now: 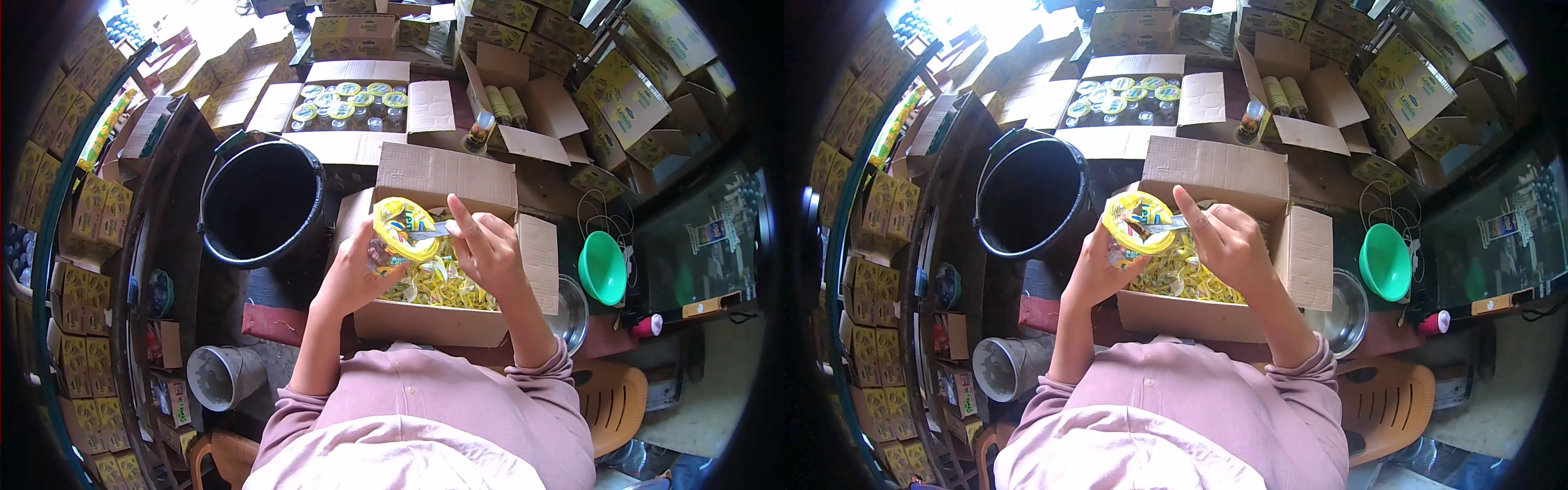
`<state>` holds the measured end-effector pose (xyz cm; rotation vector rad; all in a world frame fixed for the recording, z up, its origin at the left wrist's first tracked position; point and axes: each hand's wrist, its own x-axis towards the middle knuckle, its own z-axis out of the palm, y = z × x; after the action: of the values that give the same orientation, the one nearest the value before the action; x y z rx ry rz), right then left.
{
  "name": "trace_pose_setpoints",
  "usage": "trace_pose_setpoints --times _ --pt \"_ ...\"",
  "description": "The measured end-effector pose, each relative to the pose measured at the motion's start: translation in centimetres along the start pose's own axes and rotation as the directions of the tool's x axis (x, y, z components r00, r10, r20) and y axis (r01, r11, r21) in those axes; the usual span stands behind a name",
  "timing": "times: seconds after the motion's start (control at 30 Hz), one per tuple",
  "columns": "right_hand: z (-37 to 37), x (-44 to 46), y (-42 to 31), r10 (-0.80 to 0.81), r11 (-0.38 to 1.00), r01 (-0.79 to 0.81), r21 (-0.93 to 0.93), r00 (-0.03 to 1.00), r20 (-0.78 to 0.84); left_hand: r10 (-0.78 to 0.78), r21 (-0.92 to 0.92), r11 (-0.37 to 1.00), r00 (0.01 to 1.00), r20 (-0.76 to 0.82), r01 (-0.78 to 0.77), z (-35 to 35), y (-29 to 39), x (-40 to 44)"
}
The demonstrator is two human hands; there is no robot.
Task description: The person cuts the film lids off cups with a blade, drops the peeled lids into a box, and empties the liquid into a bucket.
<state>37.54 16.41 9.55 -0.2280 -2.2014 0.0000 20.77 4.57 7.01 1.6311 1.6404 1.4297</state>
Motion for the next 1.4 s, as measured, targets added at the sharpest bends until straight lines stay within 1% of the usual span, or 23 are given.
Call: trace_pose_setpoints --times 0.07,0.17,0.27,0.37,0.5,0.57,0.67,0.9,0.97,1.0,1.1,1.2,1.3,1.4 --pt "0.2 0.2 -0.1 -0.020 1.000 0.020 0.007 1.000 0.009 -0.035 -0.032 0.999 0.998 0.051 0.037 0.1 0.1 -0.1" --pt "0.5 0.2 -0.1 -0.026 0.999 0.025 0.037 1.000 0.006 -0.046 -0.143 0.988 0.997 0.065 0.055 1.0 0.0 -0.3" --pt "0.3 0.2 0.0 -0.020 0.999 0.019 0.028 1.000 0.010 -0.023 -0.116 0.993 0.999 0.048 0.029 0.8 -0.3 -0.4" --pt "-0.3 -0.1 0.5 -0.010 1.000 0.010 -0.007 1.000 0.024 0.033 -0.051 0.998 0.999 0.002 -0.033 0.4 -0.6 -0.4" --pt "-0.6 -0.1 0.4 -0.001 1.000 0.002 -0.031 0.999 0.042 -0.025 -0.143 0.989 0.996 0.082 0.037 0.4 -0.6 -0.4" --pt "-0.4 0.0 0.3 -0.013 1.000 0.013 0.003 0.998 0.060 -0.031 -0.199 0.979 0.994 0.109 0.052 0.6 -0.4 -0.3" --pt "0.2 0.1 0.2 -0.041 0.999 0.040 0.014 0.998 0.048 -0.019 -0.169 0.984 0.984 0.176 0.049 0.7 -0.5 -0.1" --pt "-0.1 -0.7 0.3 -0.037 0.999 0.035 0.038 0.999 0.040 -0.010 -0.356 0.932 0.987 0.163 0.069 1.4 -1.6 -0.4" --pt "-0.2 -0.7 0.4 -0.031 0.999 0.029 0.036 0.998 0.053 -0.008 -0.397 0.914 0.981 0.192 0.085 1.5 -1.8 -0.5" --pt "-0.3 -0.7 0.4 -0.028 0.999 0.026 0.035 0.998 0.060 -0.006 -0.417 0.904 0.978 0.208 0.094 1.6 -1.9 -0.5" --pt "0.0 -0.4 0.5 -0.051 0.997 0.050 0.065 0.999 0.014 -0.068 -0.507 0.823 0.931 0.358 0.255 1.6 -1.2 -0.7" --pt "-0.1 -0.3 0.4 -0.065 0.996 0.063 0.055 0.997 0.034 -0.053 -0.534 0.805 0.929 0.367 0.257 1.3 -1.1 -0.5" --pt "0.0 -0.3 0.5 -0.092 0.993 0.089 0.083 0.995 0.031 -0.029 -0.576 0.758 0.897 0.441 0.308 1.2 -2.0 -0.4" --pt "-0.1 -0.2 0.5 -0.102 0.993 0.099 0.063 0.994 0.036 -0.012 -0.610 0.692 0.851 0.525 0.386 1.7 -3.6 -0.8"
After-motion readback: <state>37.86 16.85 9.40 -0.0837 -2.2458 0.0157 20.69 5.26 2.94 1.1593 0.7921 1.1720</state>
